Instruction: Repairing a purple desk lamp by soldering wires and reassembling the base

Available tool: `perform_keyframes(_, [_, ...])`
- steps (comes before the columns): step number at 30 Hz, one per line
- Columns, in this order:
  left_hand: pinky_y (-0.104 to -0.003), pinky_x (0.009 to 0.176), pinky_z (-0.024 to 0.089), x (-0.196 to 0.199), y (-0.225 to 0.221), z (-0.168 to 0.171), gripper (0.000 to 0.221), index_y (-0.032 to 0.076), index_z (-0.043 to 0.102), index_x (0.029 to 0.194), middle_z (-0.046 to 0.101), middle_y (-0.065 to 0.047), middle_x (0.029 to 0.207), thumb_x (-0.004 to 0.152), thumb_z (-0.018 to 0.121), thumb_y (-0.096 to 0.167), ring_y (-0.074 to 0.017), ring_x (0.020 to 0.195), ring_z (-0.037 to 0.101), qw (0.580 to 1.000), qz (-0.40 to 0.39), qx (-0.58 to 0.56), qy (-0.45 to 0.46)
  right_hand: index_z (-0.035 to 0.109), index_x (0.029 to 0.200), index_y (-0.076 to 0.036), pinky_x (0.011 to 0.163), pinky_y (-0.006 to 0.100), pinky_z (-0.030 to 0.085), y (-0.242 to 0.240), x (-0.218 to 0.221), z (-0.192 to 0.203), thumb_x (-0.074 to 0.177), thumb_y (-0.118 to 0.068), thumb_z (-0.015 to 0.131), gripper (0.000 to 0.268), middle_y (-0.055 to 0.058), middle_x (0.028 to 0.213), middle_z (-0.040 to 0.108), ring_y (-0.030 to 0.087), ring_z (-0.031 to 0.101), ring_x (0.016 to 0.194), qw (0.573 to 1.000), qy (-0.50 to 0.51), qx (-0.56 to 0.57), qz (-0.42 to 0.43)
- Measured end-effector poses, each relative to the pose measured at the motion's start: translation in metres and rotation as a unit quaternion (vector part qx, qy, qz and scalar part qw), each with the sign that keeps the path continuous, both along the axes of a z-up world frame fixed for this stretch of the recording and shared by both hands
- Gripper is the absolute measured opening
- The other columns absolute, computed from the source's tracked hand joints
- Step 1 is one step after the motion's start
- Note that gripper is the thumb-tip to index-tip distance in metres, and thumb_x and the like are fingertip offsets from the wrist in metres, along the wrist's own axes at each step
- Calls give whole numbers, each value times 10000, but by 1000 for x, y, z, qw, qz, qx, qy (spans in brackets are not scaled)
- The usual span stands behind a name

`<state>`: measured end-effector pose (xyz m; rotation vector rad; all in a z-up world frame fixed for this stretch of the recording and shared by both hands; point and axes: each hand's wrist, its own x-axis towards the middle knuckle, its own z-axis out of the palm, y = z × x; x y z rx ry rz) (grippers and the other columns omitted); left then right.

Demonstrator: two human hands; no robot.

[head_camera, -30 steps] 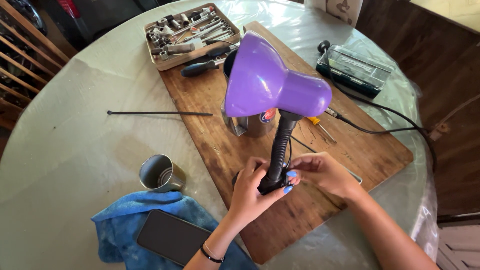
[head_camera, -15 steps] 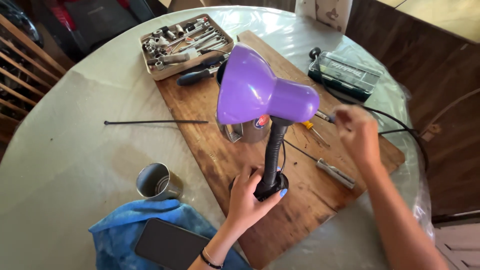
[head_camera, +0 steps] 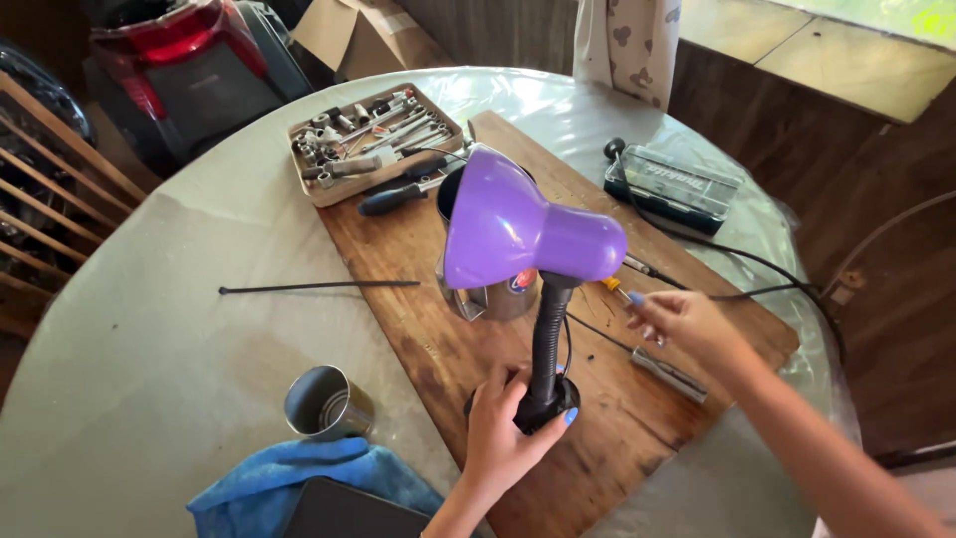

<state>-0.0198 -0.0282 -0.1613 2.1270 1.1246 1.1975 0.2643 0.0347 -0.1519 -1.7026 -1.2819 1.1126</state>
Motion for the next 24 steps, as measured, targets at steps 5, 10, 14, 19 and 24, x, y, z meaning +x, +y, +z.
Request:
perform_keyframes(5, [-410, 729, 484, 0, -1, 1, 433, 192, 664, 1151, 551, -27, 979, 782, 712, 416, -252, 862, 631, 1000, -1, 15, 3, 601, 773, -105, 386, 244, 224, 17, -4, -44, 902, -397, 691, 332, 2, 579, 469, 67, 339, 452, 977, 168, 45, -127])
perform_keyframes(10, [-410, 764, 469, -3, -2, 0, 443, 211, 670, 1167, 558, -4, 1030, 775, 716, 414, -217, 892, 639, 1000, 7, -6, 6, 654, 1021, -20, 405, 151, 206, 66, 7, -59, 914, -352, 689, 350, 1, 752, 553, 25, 423, 536, 941, 275, -7, -198])
perform_keyframes(14, [-398, 723, 485, -3, -6, 0, 439, 216, 674, 1176, 554, -12, 974, 791, 708, 425, -220, 846, 632, 1000, 4, 19, 3, 640, 816, -46, 499, 229, 471, 98, 2, -88, 894, -159, 745, 173, 66, 757, 657, 117, 590, 605, 883, 357, 57, -298])
perform_keyframes(19, [-410, 716, 481, -3, -3, -4, 431, 188, 661, 1143, 549, -25, 962, 782, 716, 418, -231, 836, 628, 1000, 3, 17, 2, 597, 867, 3, 471, 315, 608, 105, -28, -65, 866, -112, 767, 205, 121, 695, 640, 203, 638, 477, 825, 330, 130, -440])
perform_keyframes(24, [-419, 693, 492, -5, -3, -2, 380, 117, 632, 998, 569, -28, 976, 770, 740, 401, -231, 815, 652, 1000, 4, 25, -13, 514, 878, -159, 635, 308, 623, 129, -5, -76, 838, -172, 737, 226, 29, 874, 659, 125, 659, 745, 806, 310, 227, -449])
